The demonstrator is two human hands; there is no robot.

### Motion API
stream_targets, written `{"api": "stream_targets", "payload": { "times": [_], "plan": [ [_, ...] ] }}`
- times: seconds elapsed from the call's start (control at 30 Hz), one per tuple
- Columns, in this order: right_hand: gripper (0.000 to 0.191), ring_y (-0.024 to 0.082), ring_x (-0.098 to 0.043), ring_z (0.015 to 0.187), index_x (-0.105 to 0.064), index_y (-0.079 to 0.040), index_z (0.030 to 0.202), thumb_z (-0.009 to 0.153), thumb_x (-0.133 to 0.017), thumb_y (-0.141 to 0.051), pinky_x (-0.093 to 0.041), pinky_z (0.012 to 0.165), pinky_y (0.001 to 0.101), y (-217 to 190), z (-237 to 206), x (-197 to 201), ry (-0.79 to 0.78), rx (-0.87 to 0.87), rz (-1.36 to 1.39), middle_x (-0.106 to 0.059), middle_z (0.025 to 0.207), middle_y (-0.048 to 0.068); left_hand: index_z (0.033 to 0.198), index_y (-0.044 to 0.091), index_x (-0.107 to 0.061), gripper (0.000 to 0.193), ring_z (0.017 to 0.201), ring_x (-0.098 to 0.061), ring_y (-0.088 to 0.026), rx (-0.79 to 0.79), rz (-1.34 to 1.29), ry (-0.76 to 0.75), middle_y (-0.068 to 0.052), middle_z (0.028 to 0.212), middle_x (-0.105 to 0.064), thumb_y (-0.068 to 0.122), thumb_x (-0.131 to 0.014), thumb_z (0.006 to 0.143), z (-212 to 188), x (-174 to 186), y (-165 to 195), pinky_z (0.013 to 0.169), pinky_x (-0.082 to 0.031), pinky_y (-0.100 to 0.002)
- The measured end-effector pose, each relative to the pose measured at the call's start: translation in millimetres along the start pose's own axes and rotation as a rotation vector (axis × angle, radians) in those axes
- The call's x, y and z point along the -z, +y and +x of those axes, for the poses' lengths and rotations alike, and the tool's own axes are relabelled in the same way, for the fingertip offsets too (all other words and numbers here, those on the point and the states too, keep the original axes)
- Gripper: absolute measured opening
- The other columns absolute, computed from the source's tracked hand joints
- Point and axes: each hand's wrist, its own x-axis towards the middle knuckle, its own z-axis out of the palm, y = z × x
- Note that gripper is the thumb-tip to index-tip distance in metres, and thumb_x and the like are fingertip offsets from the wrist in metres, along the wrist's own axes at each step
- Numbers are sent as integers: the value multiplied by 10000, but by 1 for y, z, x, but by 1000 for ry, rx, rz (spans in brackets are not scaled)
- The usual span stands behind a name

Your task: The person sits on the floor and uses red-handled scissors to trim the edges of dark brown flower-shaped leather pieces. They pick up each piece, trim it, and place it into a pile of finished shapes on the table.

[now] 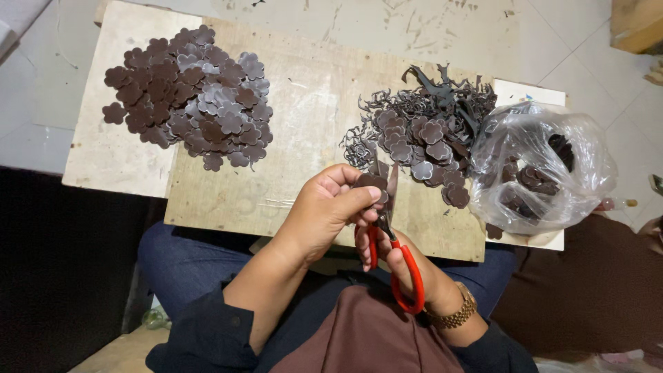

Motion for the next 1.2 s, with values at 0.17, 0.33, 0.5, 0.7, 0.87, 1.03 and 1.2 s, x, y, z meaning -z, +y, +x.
{"api": "stream_targets", "payload": {
  "times": [0.17,0.33,0.5,0.7,0.87,1.03,1.2],
  "plan": [
    [818,136,-502,871,-463,10,1340,976,-449,-723,-492,765,290,6,-1,1,95,-52,15,-511,1024,46,991,21,-625,100,710,-653,-81,-10,-9,-57,-47,872,-701,58,-703,940,0,0,0,631,-563,-248],
    [740,123,-495,819,-516,-6,1179,996,-442,-720,-468,728,267,11,-2,-1,158,-15,0,-509,941,31,980,24,-653,73,725,-658,-94,3,27,-63,-54,854,-707,63,-701,940,1,-4,-3,661,-559,-249],
    [668,111,-459,784,-510,-42,1071,1001,-438,-702,-444,703,257,8,-3,-4,185,-16,16,-474,900,14,929,21,-647,69,680,-646,-126,-7,32,-65,-75,814,-711,57,-704,938,-2,-4,-6,620,-544,-285],
    [622,95,-406,721,-499,-58,1019,1004,-448,-678,-386,636,235,2,-1,-6,200,-47,-8,-452,852,-6,906,25,-668,61,787,-645,-98,-107,107,-34,-45,856,-708,29,-726,923,0,1,-9,747,-539,-263],
    [620,83,-367,684,-505,-61,997,991,-470,-680,-336,592,222,0,-1,-5,190,-85,-12,-436,826,-15,911,29,-664,66,810,-642,-90,-117,97,-34,-34,869,-704,20,-729,918,0,5,-7,765,-538,-255],
    [616,74,-385,662,-506,-70,964,997,-452,-683,-351,575,223,-2,-1,-2,176,-81,-88,-445,810,-21,955,45,-653,82,783,-645,-78,-88,160,-30,-24,880,-722,55,-723,913,0,9,-3,706,-514,-242],
    [584,75,-402,624,-504,-70,928,1013,-448,-645,-355,543,225,-1,-2,0,186,-113,-121,-457,770,-20,962,62,-655,89,760,-672,-75,-62,177,-29,-18,871,-729,87,-717,904,-1,11,0,656,-516,-236]
  ]
}}
